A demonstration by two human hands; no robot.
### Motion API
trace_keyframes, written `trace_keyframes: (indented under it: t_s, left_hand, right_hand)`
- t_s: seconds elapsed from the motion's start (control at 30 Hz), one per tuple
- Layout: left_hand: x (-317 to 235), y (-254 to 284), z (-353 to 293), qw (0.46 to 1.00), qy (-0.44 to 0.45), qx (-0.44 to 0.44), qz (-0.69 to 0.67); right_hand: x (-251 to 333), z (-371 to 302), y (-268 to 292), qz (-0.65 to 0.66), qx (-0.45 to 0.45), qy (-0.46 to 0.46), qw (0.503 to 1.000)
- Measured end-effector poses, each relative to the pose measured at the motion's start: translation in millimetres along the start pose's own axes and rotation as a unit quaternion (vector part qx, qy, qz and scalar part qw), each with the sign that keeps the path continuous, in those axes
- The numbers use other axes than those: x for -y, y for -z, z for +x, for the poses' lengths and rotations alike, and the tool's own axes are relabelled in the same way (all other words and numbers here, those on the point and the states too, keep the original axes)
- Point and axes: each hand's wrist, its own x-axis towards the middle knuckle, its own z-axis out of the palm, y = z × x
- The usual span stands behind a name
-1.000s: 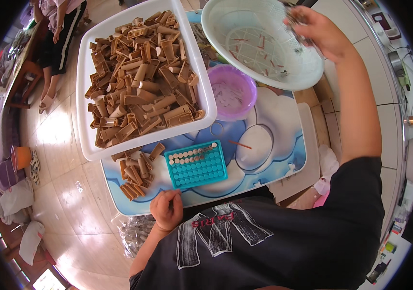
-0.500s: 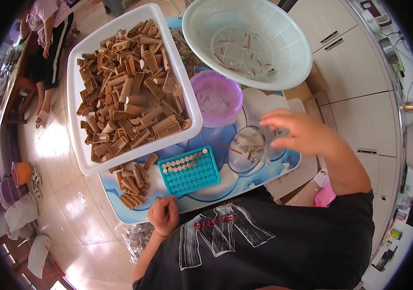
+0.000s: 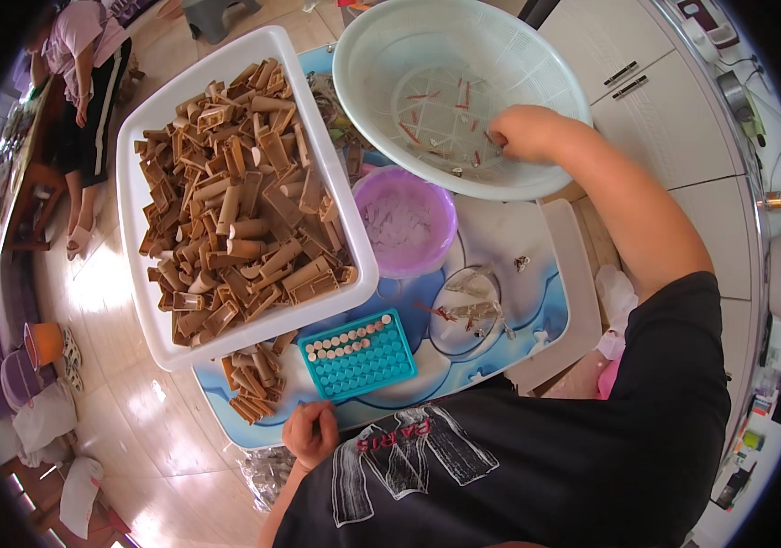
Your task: The person assembles small beads and small pins onto cardboard tubes by hand.
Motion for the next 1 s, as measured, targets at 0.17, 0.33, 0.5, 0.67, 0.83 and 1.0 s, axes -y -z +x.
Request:
trace_keyframes:
  t_s: [0.17, 0.33, 0.5, 0.67, 0.83, 1.0]
  left_hand:
    - [3.6, 0.4, -2.7, 1.000, 0.007, 0.002, -0.008]
    - [4.3, -2.0, -0.5, 1.000, -0.012, 0.007, -0.002]
    - [3.3, -3.3, -1.4, 1.000, 0.011, -0.001, -0.025]
    - [2.2, -3.5, -0.6, 1.000, 0.010, -0.002, -0.021]
    - [6.6, -2.7, -4.5, 1.000, 0.008, -0.004, -0.015]
    - [4.9, -2.0, -5.1, 1.000, 0.007, -0.006, -0.015]
  right_hand:
    - [-6.7, -40.2, 45.9, 0.201, -0.162, 0.025, 0.966]
    - [-10.5, -108.9, 53.9, 0.311, -0.248, 0.048, 0.916]
    - [-11.7, -159.7, 12.8, 0.469, -0.101, 0.090, 0.873]
    - [24.0, -163.1, -11.1, 0.372, -0.016, 0.087, 0.924]
    - [22.8, -145.8, -11.8, 0.323, -0.149, 0.145, 0.923]
    - [34.7, -56.8, 15.0, 0.177, -0.168, 0.173, 0.954]
